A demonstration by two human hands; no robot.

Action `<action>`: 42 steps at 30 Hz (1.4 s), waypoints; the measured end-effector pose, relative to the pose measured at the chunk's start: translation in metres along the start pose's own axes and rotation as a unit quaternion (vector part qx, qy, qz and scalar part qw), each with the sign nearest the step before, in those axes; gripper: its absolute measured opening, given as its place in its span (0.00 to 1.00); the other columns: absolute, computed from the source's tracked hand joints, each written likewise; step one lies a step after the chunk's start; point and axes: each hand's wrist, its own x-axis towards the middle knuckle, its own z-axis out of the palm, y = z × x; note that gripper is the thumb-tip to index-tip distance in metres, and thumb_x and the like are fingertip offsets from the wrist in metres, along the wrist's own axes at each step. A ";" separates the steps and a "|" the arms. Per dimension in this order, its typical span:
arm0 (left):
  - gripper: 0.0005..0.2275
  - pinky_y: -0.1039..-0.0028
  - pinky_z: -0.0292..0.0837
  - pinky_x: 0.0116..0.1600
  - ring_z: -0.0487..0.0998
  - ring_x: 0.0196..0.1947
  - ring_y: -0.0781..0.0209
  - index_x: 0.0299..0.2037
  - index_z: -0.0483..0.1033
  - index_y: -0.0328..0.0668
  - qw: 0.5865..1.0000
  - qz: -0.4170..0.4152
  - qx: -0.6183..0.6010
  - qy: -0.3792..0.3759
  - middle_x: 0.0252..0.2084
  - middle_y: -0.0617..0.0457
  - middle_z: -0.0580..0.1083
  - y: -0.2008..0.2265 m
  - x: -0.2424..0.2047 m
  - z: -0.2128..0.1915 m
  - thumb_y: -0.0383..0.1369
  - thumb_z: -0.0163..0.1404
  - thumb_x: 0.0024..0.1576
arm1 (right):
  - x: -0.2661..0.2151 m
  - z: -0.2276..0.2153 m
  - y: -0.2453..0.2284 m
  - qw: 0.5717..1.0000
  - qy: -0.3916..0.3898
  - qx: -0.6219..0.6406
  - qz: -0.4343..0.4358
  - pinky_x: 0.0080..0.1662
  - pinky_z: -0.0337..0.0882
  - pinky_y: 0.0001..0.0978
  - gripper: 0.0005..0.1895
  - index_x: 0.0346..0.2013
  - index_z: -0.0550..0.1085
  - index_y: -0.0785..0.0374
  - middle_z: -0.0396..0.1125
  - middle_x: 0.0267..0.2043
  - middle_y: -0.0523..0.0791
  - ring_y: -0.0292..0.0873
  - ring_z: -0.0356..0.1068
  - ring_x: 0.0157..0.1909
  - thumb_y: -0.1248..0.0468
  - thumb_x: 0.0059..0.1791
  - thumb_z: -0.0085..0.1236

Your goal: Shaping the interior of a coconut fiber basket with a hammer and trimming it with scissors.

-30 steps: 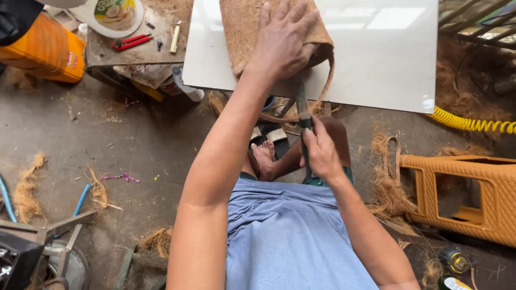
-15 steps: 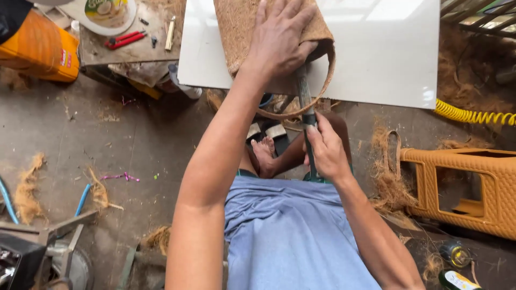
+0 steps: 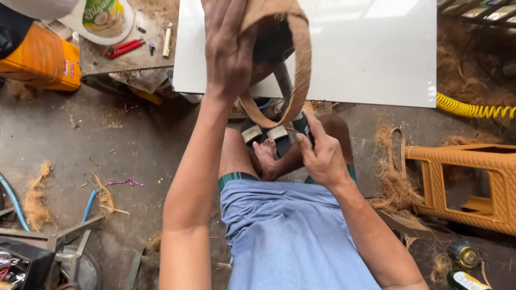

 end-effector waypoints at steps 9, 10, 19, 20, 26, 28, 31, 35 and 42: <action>0.21 0.53 0.37 0.87 0.46 0.82 0.53 0.74 0.52 0.61 0.997 -0.042 -0.064 -0.011 0.78 0.55 0.53 -0.027 -0.040 -0.002 0.40 0.43 0.72 | -0.011 0.022 0.023 0.973 0.035 -0.177 -0.144 0.32 0.69 0.44 0.34 0.73 0.51 0.50 0.68 0.38 0.49 0.50 0.68 0.30 0.64 0.54 0.50; 0.21 0.49 0.33 0.86 0.50 0.81 0.53 0.73 0.53 0.60 0.997 -0.046 -0.049 -0.025 0.77 0.55 0.54 -0.026 -0.039 -0.003 0.41 0.44 0.72 | -0.010 0.024 0.026 0.955 0.070 -0.218 -0.188 0.28 0.66 0.42 0.33 0.74 0.52 0.51 0.62 0.34 0.46 0.47 0.61 0.27 0.62 0.56 0.52; 0.20 0.54 0.50 0.72 0.65 0.67 0.47 0.67 0.61 0.51 0.996 -0.026 -0.021 -0.077 0.66 0.45 0.67 -0.006 -0.013 -0.002 0.41 0.46 0.66 | -0.003 0.005 0.039 0.891 0.086 -0.387 -0.222 0.22 0.68 0.37 0.30 0.72 0.58 0.54 0.60 0.31 0.43 0.41 0.58 0.20 0.57 0.56 0.55; 0.19 0.56 0.56 0.66 0.69 0.63 0.46 0.64 0.64 0.50 0.996 -0.023 -0.015 -0.085 0.63 0.46 0.69 -0.004 -0.009 0.001 0.43 0.45 0.65 | -0.004 0.001 0.035 0.879 0.086 -0.405 -0.235 0.21 0.68 0.40 0.28 0.69 0.62 0.58 0.61 0.31 0.45 0.44 0.60 0.20 0.58 0.55 0.57; 0.21 0.59 0.61 0.59 0.71 0.59 0.49 0.66 0.60 0.53 0.992 0.017 0.038 -0.119 0.61 0.45 0.71 -0.010 -0.005 0.024 0.48 0.40 0.66 | -0.008 -0.015 0.056 0.865 0.090 -0.414 -0.268 0.24 0.70 0.40 0.39 0.77 0.44 0.45 0.65 0.37 0.47 0.44 0.60 0.23 0.65 0.58 0.55; 0.21 0.59 0.60 0.63 0.69 0.63 0.48 0.67 0.60 0.54 0.990 0.028 0.052 -0.125 0.65 0.47 0.68 -0.011 0.000 0.031 0.47 0.44 0.66 | -0.007 -0.020 0.048 0.870 0.098 -0.410 -0.258 0.25 0.70 0.41 0.38 0.76 0.49 0.46 0.64 0.35 0.45 0.44 0.59 0.22 0.64 0.57 0.58; 0.17 0.59 0.61 0.57 0.71 0.56 0.45 0.60 0.66 0.51 0.991 0.029 0.023 -0.127 0.58 0.47 0.71 0.002 0.003 0.033 0.45 0.45 0.64 | -0.015 -0.025 0.057 0.866 0.104 -0.417 -0.256 0.24 0.68 0.39 0.37 0.76 0.52 0.48 0.63 0.33 0.44 0.42 0.57 0.22 0.63 0.57 0.60; 0.23 0.58 0.54 0.65 0.66 0.65 0.50 0.70 0.55 0.58 0.972 0.037 0.105 -0.207 0.68 0.50 0.67 0.002 0.006 0.041 0.50 0.41 0.68 | -0.012 -0.040 0.040 0.861 0.022 -0.481 -0.163 0.22 0.68 0.42 0.37 0.76 0.52 0.41 0.55 0.29 0.41 0.43 0.56 0.20 0.55 0.55 0.55; 0.23 0.51 0.53 0.65 0.68 0.65 0.51 0.70 0.54 0.61 0.959 0.013 0.147 -0.243 0.69 0.51 0.66 0.009 0.017 0.037 0.52 0.43 0.68 | -0.011 -0.044 0.038 0.878 0.060 -0.437 -0.186 0.25 0.69 0.44 0.34 0.75 0.55 0.45 0.63 0.32 0.42 0.44 0.59 0.22 0.58 0.55 0.55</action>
